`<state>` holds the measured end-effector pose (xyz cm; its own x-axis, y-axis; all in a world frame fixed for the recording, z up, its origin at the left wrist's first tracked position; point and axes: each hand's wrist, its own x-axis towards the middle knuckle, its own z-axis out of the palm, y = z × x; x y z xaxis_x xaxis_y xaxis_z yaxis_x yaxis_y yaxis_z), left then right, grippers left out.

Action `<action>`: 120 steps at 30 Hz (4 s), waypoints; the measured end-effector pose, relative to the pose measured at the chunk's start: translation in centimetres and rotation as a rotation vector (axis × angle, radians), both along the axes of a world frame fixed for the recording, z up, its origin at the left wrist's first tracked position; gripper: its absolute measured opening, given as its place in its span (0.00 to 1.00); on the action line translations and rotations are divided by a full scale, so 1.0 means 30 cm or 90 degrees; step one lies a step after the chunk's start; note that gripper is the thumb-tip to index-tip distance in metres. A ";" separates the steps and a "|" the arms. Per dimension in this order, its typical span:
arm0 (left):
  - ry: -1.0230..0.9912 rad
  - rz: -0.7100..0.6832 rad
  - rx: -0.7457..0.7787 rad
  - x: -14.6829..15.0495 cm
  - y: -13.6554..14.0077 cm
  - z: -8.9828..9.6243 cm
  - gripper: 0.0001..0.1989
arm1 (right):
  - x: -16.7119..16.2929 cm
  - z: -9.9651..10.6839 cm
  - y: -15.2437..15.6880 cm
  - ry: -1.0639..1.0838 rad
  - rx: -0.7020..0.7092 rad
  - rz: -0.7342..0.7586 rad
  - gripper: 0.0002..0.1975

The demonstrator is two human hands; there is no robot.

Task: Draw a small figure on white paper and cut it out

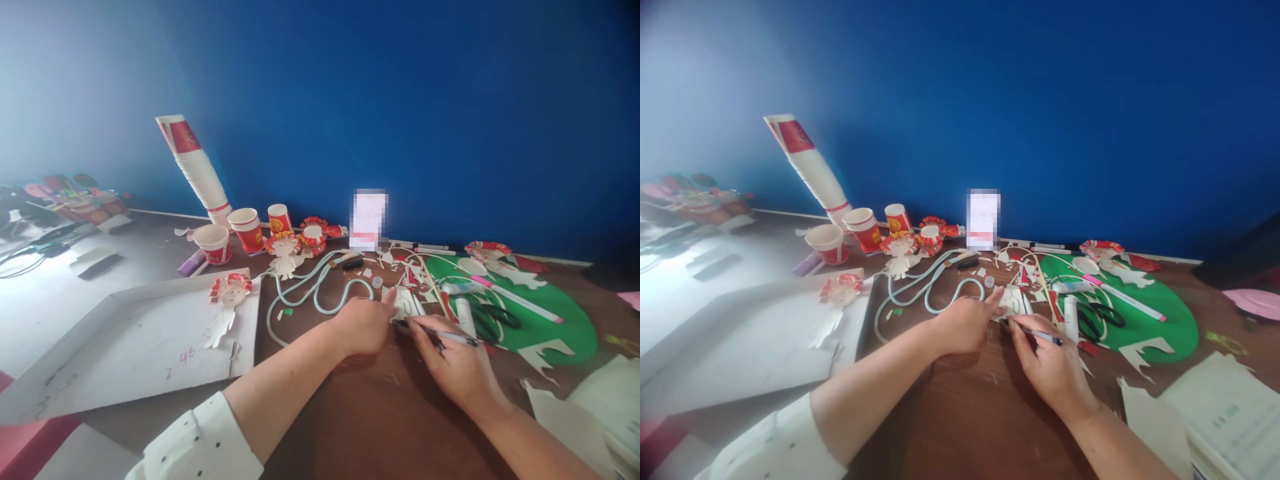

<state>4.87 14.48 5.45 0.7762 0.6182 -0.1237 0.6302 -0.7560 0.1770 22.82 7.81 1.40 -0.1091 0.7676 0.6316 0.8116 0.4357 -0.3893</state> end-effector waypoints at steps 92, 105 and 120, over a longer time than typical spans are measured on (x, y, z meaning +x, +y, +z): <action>-0.028 0.065 -0.146 0.000 0.033 0.029 0.47 | 0.017 -0.020 0.001 -0.046 0.043 0.036 0.07; -0.038 0.063 -0.147 -0.003 0.035 0.027 0.45 | 0.015 -0.024 0.004 -0.047 0.051 0.030 0.08; -0.027 0.058 -0.122 -0.004 0.027 0.026 0.44 | -0.014 0.004 0.002 -0.051 0.037 0.055 0.07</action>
